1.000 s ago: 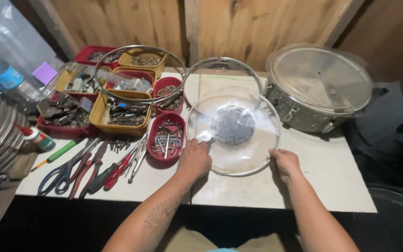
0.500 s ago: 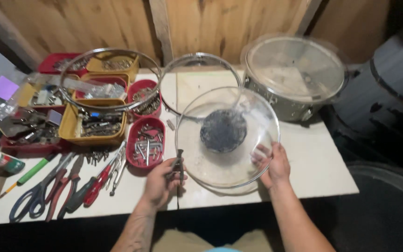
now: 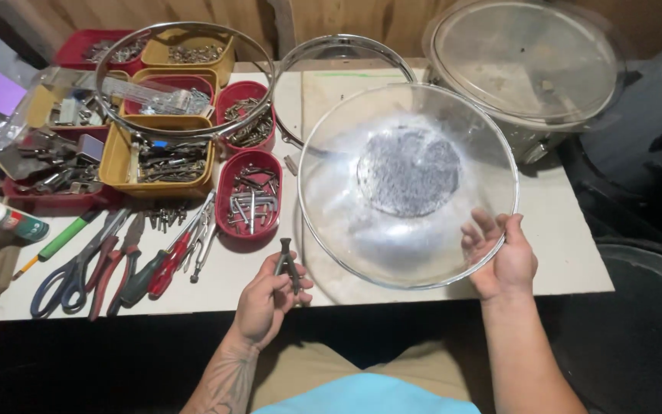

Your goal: Repairing a drum by seating the drum head into the rim and trimming excess material with scissors

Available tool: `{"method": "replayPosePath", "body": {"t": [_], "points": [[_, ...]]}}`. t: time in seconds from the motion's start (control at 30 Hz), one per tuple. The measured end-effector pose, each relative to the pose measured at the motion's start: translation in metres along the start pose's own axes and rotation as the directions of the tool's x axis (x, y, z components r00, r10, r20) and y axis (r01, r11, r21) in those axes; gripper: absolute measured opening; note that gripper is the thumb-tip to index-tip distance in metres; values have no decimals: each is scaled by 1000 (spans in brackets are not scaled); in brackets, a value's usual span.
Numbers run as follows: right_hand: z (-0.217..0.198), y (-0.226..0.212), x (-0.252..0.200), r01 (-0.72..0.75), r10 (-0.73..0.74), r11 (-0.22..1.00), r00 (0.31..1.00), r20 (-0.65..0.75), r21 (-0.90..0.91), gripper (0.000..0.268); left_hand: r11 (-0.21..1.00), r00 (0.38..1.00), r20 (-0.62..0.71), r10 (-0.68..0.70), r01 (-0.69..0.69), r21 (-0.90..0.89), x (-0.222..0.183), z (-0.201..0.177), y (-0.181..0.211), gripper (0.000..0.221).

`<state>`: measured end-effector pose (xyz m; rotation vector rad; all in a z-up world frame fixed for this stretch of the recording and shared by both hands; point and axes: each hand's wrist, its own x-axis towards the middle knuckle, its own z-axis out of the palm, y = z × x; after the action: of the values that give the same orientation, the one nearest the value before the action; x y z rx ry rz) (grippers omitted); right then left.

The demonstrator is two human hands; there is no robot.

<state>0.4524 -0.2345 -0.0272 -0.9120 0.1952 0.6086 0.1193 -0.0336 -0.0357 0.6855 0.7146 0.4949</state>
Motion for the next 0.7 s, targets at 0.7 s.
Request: {"method": "replayPosePath", "body": {"t": [0.7], "points": [[20,-26,-23,118,-126,987,990,-66,-110,31,303,990,126,-63,-101,948,-31,56,12,24]]}}
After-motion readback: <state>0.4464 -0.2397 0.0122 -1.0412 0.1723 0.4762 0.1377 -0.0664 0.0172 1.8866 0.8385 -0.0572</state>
